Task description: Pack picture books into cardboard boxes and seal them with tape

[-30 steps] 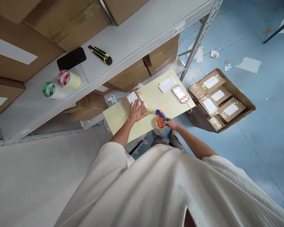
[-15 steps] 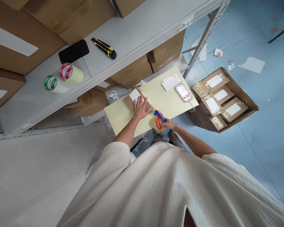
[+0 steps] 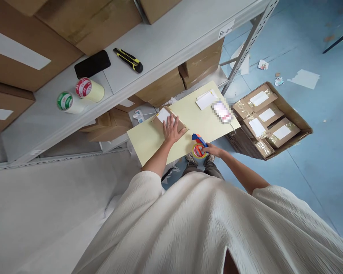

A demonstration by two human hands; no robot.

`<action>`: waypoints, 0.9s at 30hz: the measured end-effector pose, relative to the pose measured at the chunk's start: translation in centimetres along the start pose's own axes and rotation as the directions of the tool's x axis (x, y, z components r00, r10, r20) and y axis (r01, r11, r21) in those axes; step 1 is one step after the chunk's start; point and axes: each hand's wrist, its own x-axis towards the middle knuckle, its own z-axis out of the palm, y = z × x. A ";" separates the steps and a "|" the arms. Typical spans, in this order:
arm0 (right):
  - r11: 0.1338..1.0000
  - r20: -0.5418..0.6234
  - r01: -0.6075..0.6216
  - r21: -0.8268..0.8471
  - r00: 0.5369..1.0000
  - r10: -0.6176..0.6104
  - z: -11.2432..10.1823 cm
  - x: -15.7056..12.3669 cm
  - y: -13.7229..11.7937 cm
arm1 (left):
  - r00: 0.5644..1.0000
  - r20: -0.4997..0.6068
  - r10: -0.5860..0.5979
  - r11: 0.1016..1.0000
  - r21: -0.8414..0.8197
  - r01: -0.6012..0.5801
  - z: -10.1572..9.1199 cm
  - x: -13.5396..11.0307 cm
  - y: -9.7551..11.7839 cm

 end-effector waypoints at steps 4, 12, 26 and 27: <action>0.997 -0.010 0.013 -0.076 1.000 -0.014 -1.0 1.5 -1.0 | 0.996 -0.025 -0.082 0.996 -0.046 0.081 0.3 0.8 1.5; 0.968 0.062 0.037 -0.249 0.998 -0.022 -1.0 7.1 -4.8 | 0.996 0.022 -0.083 0.996 -0.043 0.084 0.7 1.6 0.9; 0.888 0.002 0.147 -0.435 0.987 -0.162 -3.2 10.6 -8.3 | 0.994 0.075 -0.082 0.996 -0.024 0.084 1.3 2.3 0.1; 0.893 0.006 0.154 -0.422 0.986 -0.168 -2.6 10.7 -8.3 | 0.994 0.076 -0.085 0.996 -0.023 0.087 1.2 2.3 0.2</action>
